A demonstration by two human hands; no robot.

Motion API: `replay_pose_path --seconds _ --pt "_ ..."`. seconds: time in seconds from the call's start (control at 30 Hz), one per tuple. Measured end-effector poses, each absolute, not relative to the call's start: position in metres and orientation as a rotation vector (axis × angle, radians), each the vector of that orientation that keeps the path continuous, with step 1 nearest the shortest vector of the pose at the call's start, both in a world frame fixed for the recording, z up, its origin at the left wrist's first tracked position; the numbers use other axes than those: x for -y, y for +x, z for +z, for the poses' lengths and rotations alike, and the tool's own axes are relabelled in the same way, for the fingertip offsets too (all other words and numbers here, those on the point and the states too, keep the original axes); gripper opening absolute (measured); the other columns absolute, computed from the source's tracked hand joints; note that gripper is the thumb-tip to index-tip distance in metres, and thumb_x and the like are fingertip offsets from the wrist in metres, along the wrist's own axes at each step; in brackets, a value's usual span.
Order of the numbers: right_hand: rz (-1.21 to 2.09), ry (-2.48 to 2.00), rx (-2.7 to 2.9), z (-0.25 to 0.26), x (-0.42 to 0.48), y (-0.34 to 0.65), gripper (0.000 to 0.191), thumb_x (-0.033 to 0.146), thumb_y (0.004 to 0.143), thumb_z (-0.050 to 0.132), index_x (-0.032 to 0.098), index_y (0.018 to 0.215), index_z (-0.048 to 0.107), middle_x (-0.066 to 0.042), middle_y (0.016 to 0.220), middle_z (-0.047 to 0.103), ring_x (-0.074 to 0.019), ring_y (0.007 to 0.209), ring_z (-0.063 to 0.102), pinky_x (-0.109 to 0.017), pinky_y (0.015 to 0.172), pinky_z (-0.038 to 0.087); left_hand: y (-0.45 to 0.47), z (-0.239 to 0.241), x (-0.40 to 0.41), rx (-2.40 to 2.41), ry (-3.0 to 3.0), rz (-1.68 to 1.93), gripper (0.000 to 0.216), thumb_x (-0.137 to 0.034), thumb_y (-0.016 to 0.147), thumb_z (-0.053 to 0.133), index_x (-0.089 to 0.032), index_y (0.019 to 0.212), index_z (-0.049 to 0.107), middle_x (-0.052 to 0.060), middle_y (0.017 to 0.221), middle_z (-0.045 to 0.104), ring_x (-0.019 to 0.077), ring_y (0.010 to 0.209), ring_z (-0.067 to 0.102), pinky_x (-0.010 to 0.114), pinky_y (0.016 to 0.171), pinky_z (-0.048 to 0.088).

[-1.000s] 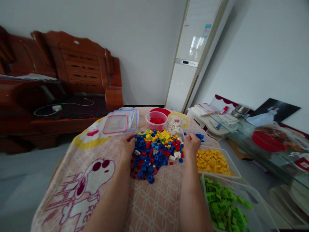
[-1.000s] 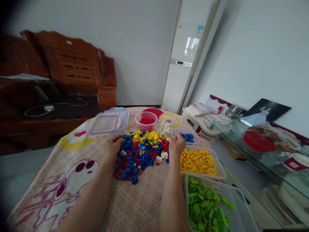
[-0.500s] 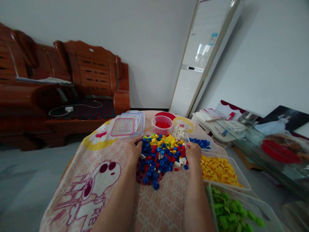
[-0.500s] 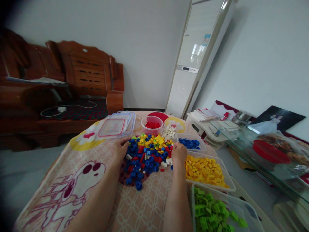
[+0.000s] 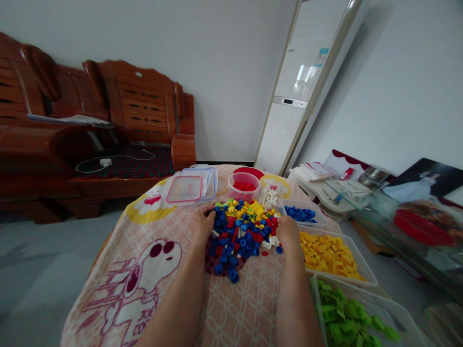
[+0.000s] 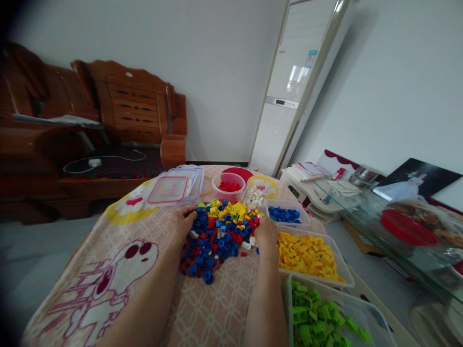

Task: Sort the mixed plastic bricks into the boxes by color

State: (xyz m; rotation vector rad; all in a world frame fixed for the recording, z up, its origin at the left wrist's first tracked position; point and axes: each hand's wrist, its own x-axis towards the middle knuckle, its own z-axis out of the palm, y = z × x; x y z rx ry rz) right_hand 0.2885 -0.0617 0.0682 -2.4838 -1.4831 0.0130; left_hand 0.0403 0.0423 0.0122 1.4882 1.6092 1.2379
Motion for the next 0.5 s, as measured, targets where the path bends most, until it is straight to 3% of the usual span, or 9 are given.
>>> replay_pose_path --seconds 0.13,0.37,0.5 --pt "-0.007 -2.405 1.477 0.067 0.062 0.292 0.035 0.000 0.069 0.049 0.016 0.086 0.074 -0.011 0.087 0.073 -0.0206 0.088 0.067 -0.024 0.076 0.043 0.040 0.013 -0.042 -1.635 1.500 1.201 0.031 -0.018 0.074 0.054 -0.022 0.099 0.074 0.002 0.095 0.074 0.0186 0.090 0.068 0.026 0.079 0.052" --pt "-0.157 -2.208 1.337 0.083 0.065 0.301 0.033 0.012 0.081 0.045 0.012 0.096 0.074 -0.012 0.094 0.074 -0.0210 0.091 0.067 -0.026 0.082 0.044 0.040 0.002 -0.048 -1.609 1.506 1.212 0.032 -0.021 0.075 0.053 -0.022 0.100 0.073 0.002 0.097 0.074 0.0175 0.089 0.067 0.026 0.080 0.052" --pt "-0.072 -2.315 1.384 0.083 0.068 0.301 0.029 0.010 0.079 0.047 0.012 0.088 0.075 -0.013 0.082 0.073 -0.0204 0.082 0.068 -0.024 0.074 0.043 0.040 0.005 -0.047 -1.628 1.509 1.219 0.032 -0.021 0.075 0.053 -0.022 0.100 0.074 0.003 0.097 0.074 0.0183 0.091 0.067 0.027 0.083 0.052"
